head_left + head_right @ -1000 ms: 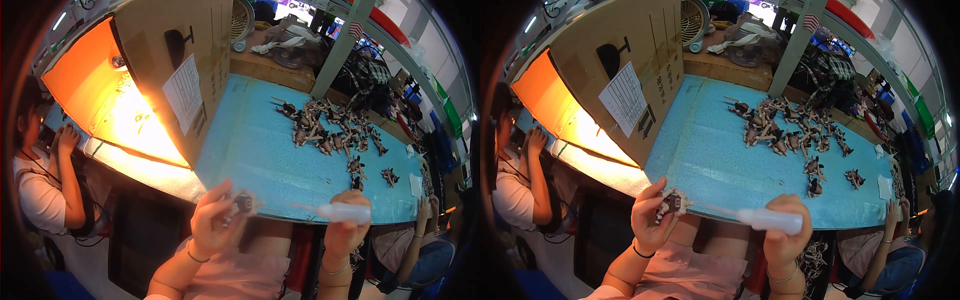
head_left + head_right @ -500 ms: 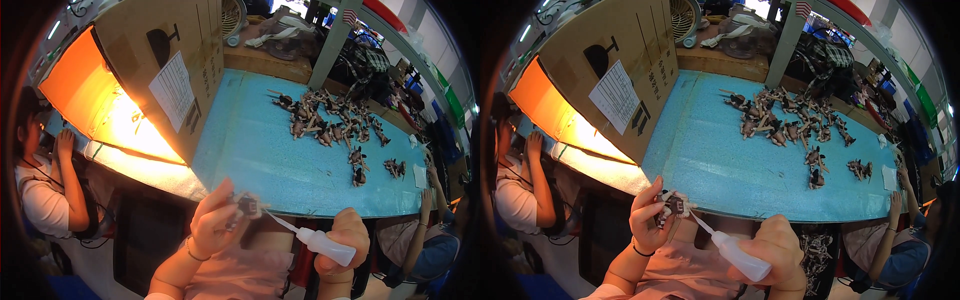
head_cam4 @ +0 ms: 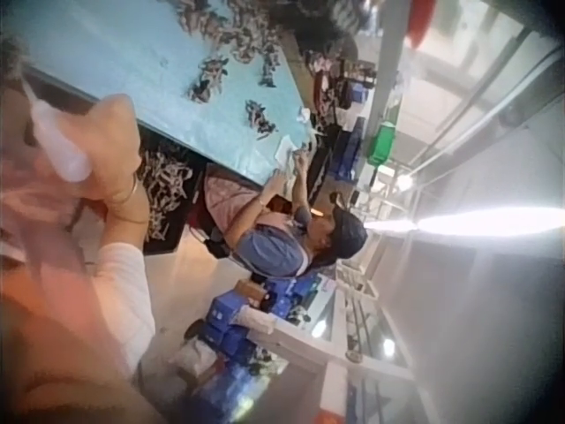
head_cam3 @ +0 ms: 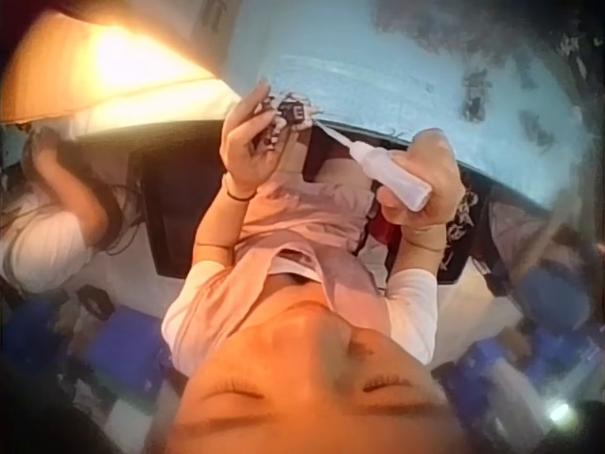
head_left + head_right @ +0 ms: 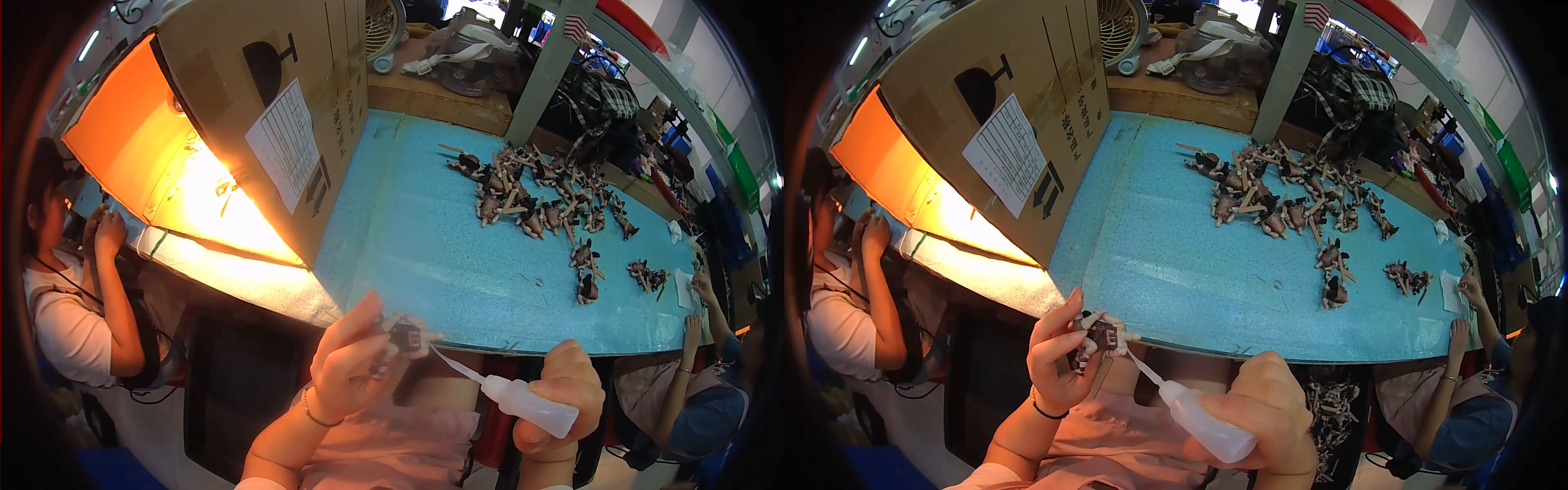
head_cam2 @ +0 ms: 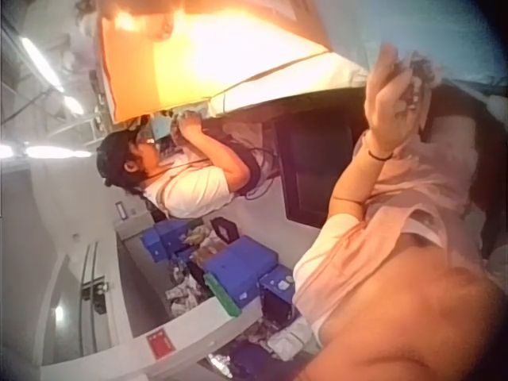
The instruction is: The person assembles figurines by applying glue onto figurine parts with a bottle, attaching pieces together by hand, and arranging the figurines on the table.
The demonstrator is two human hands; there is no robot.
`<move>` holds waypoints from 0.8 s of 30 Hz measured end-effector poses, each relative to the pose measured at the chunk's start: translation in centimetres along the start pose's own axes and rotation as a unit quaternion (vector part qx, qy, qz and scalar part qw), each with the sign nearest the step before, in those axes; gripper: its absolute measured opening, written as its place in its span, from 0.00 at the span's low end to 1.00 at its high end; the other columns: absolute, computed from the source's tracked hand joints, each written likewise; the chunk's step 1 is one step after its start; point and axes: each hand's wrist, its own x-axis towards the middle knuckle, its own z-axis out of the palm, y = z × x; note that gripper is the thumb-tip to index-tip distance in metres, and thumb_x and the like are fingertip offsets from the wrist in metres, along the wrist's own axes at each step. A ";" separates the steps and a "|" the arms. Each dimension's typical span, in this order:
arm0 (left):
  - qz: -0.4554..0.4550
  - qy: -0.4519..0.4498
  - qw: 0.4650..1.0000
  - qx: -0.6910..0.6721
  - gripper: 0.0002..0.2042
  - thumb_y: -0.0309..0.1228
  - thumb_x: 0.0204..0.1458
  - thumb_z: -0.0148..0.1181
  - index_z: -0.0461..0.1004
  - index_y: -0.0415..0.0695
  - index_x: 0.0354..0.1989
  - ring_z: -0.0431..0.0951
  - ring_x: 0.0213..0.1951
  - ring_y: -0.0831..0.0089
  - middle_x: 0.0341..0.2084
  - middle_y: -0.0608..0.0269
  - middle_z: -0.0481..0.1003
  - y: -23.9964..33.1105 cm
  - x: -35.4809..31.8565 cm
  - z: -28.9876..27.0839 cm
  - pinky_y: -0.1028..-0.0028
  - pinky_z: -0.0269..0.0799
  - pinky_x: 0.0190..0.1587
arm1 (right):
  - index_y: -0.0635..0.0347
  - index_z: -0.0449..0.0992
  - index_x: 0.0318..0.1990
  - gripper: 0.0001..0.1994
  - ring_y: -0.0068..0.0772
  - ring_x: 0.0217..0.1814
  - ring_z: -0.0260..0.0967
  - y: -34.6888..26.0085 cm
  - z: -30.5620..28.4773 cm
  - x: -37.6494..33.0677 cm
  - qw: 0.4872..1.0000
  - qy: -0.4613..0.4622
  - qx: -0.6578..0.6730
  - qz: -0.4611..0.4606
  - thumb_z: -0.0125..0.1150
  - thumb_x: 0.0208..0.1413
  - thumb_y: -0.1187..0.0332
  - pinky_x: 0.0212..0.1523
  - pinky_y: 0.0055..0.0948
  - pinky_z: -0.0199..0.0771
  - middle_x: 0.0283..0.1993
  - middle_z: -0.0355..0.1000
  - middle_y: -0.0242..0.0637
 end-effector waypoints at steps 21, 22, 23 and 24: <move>-0.030 0.006 0.999 -0.041 0.23 0.13 0.40 0.58 0.59 0.40 0.45 0.66 0.54 0.52 0.51 0.38 0.61 -0.2 -0.3 0.0 0.63 0.65 0.54 | 0.56 0.63 0.32 0.27 0.22 0.20 0.50 0.5 0.2 -1.1 0.999 0.005 -0.034 -0.031 0.54 0.46 0.39 0.23 0.24 0.49 0.21 0.55 0.27; -0.054 0.011 0.995 -0.086 0.23 0.13 0.41 0.57 0.58 0.40 0.46 0.65 0.54 0.52 0.51 0.38 0.61 -0.1 -0.4 0.1 0.63 0.65 0.54 | 0.56 0.63 0.32 0.27 0.22 0.20 0.50 0.6 0.2 -1.2 0.999 0.026 -0.034 -0.025 0.54 0.47 0.39 0.23 0.24 0.49 0.22 0.55 0.28; -0.078 0.016 0.988 -0.130 0.24 0.12 0.41 0.56 0.57 0.40 0.47 0.65 0.54 0.53 0.51 0.38 0.60 -0.1 -0.4 0.2 0.63 0.65 0.54 | 0.57 0.63 0.32 0.27 0.22 0.21 0.51 0.7 0.3 -1.3 0.998 0.046 -0.034 -0.019 0.53 0.47 0.39 0.23 0.24 0.50 0.22 0.55 0.28; -0.078 0.017 0.988 -0.130 0.24 0.12 0.41 0.56 0.57 0.40 0.47 0.65 0.54 0.53 0.51 0.38 0.60 0.0 -0.3 0.3 0.63 0.65 0.54 | 0.57 0.63 0.32 0.27 0.22 0.21 0.51 0.7 0.3 -1.2 0.998 0.046 -0.034 -0.019 0.53 0.47 0.39 0.23 0.24 0.50 0.22 0.55 0.28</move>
